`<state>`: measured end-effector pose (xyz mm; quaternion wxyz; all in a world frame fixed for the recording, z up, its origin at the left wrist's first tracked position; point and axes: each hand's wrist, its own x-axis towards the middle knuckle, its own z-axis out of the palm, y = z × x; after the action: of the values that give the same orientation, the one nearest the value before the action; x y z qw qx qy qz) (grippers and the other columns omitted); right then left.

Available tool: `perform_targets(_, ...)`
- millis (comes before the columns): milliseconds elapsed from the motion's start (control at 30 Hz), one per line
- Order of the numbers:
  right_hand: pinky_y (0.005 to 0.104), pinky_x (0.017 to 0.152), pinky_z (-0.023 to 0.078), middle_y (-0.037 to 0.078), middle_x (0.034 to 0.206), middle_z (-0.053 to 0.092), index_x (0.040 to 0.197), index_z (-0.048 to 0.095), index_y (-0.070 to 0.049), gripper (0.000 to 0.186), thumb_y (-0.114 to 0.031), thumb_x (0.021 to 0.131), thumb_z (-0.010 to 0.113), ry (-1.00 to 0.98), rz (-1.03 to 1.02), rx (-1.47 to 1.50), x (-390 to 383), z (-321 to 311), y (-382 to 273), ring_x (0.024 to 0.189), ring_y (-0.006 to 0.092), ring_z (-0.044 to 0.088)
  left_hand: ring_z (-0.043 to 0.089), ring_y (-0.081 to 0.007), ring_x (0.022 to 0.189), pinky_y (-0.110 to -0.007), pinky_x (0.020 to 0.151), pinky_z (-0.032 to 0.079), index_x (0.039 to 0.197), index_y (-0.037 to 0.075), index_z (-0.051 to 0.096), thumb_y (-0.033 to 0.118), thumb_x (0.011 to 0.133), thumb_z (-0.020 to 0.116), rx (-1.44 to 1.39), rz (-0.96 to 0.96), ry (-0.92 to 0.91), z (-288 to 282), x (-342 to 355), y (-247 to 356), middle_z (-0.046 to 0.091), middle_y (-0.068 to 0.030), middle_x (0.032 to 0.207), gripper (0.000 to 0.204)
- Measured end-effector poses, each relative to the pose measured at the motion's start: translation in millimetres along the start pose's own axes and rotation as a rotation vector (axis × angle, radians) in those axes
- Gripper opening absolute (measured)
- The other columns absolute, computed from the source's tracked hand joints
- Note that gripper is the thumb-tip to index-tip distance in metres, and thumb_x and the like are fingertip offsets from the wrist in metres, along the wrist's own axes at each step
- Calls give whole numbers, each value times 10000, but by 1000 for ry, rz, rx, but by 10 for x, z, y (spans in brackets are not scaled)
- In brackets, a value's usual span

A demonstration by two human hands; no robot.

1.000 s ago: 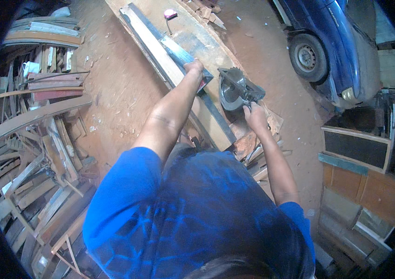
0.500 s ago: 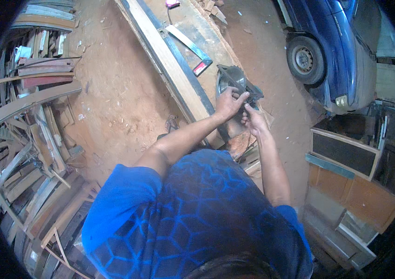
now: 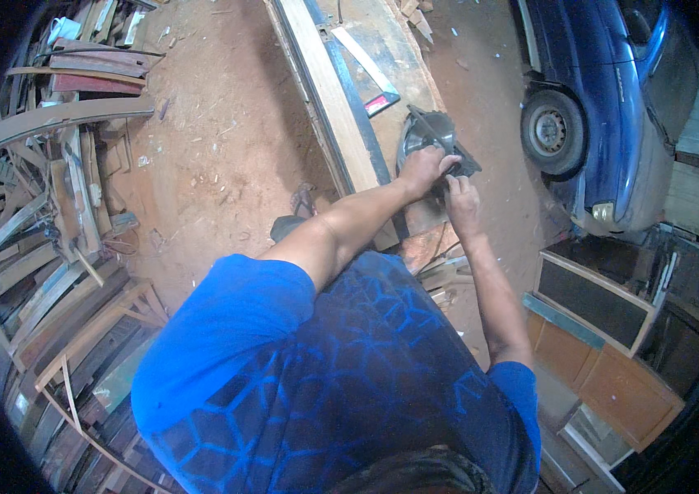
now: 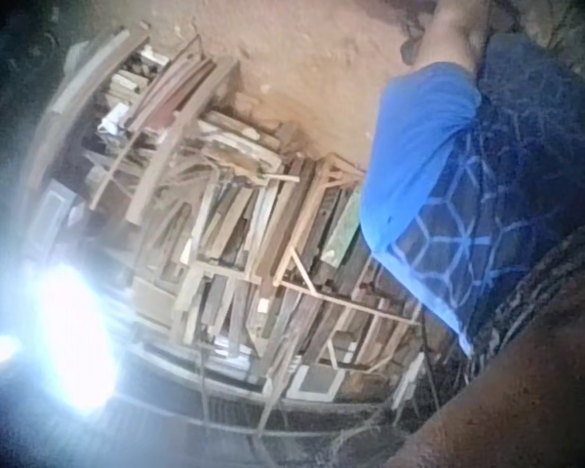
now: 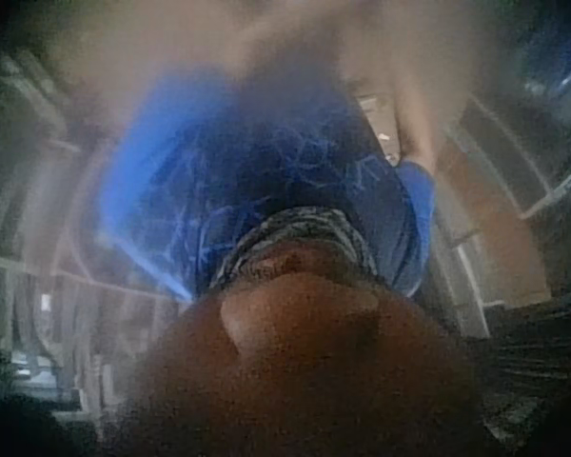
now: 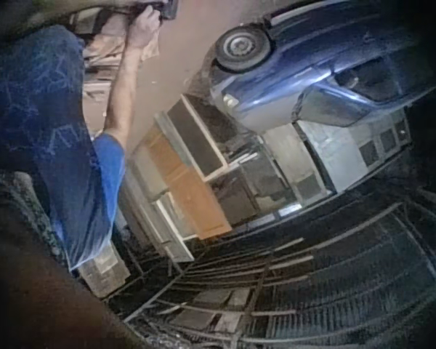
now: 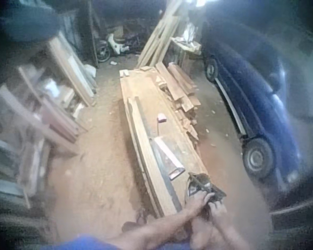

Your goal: The person measures a long wooden plank with a tape measure and marks it with a pencil. They then use a circular saw to cut the plank along the marked line. After cutting, the person picks up and stacks the resulting wood pieces.

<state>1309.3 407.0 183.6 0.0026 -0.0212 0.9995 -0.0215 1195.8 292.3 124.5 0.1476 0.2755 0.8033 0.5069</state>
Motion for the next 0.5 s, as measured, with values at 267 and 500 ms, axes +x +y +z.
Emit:
perform_targets(267,414,719,528,144,964,602,1149,592,-16,317,-84,843,638,-16,-102,-30,-2,-229,38,833,323,634,613,-384,1162,-435,1044,435,1140,-5,685,709,851,557,-178,-629,172,143,47,332,676,-237,1151,781)
perform_targets(500,367,750,525,130,959,602,1100,598,1,259,-46,851,545,8,-118,-85,-72,-143,103,850,268,640,632,-355,1175,-407,1005,481,1198,-45,674,582,766,677,-532,-930,-120,274,329,265,652,-259,1246,761)
